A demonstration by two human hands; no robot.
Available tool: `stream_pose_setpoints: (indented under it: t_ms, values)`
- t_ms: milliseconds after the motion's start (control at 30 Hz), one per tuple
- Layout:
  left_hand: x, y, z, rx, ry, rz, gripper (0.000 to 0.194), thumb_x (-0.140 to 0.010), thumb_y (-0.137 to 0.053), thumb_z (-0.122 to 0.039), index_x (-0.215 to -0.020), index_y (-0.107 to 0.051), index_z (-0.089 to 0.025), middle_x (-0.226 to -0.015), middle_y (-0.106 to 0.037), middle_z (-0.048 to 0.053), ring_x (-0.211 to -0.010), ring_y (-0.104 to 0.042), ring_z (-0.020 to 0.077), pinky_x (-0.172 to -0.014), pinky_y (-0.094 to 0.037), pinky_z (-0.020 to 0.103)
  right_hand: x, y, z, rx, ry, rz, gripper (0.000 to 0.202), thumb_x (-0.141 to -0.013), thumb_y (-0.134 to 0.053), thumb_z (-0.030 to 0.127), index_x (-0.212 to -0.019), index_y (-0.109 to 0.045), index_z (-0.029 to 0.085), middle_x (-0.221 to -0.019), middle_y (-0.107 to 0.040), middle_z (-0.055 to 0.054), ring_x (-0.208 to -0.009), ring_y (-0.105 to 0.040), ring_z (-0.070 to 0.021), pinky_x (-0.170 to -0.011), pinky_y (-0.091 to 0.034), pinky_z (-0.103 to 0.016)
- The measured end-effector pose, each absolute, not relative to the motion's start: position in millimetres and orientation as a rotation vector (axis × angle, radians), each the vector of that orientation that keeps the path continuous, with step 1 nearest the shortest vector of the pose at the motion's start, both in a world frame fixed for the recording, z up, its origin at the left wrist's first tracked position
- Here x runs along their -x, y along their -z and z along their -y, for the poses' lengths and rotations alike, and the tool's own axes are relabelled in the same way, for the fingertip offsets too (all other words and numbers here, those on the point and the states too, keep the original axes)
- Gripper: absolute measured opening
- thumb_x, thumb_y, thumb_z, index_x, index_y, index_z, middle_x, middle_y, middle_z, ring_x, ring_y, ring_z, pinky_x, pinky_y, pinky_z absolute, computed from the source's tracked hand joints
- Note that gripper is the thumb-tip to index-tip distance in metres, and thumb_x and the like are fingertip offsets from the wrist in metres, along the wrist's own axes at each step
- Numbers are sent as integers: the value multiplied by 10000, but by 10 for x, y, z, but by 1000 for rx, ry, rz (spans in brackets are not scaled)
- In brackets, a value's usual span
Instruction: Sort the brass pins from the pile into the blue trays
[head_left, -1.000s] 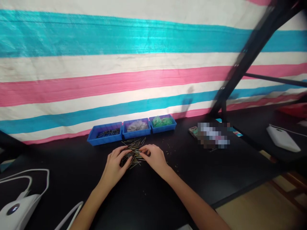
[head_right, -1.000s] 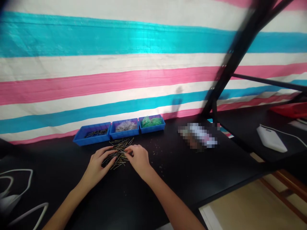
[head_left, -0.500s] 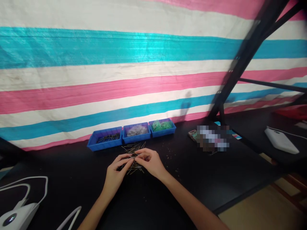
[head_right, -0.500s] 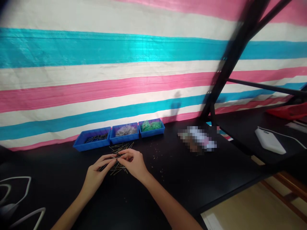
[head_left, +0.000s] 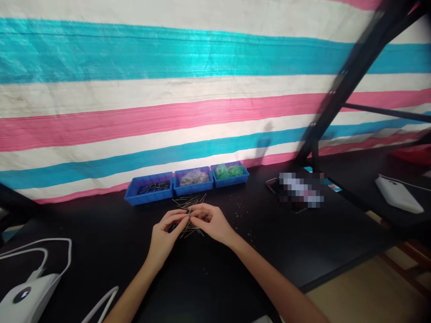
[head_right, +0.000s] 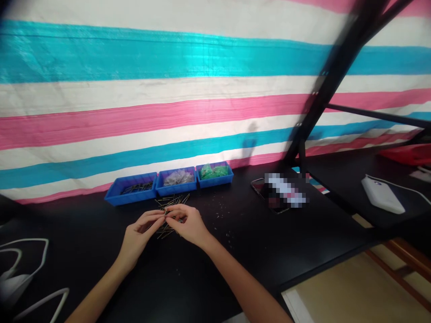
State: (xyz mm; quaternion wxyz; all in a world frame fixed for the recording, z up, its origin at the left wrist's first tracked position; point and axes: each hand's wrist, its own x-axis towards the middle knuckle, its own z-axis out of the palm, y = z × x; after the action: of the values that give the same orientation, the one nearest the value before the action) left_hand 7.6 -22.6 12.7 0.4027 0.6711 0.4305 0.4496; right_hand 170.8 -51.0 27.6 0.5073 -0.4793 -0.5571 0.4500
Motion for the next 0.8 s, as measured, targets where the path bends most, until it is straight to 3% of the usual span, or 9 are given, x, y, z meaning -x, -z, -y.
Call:
stream_pose_setpoints:
  t_ms: [233, 800]
  values:
    - [-76, -167, 239, -1862, -1064, -1084, 149, -714, -662, -350, -793, -708, -233, -974, -643, 48, -948, -614, 199, -856, -506, 333, -1724, -350, 526, 1212, -930, 1337, 206, -753, -619, 317, -843, -730, 167, -804, -710, -48, -683, -613, -136, -551, -444, -226]
    - [-41, -127, 202, -1710, -1172, -1008, 130, -750, -641, -327, -794, -655, -205, -938, -609, 26, -921, -594, 159, -805, -484, 272, -1707, -267, 567, 1197, -853, 1533, 156, -724, -652, 298, -769, -731, 172, -655, -644, -2, -568, -510, -85, -518, -367, -202]
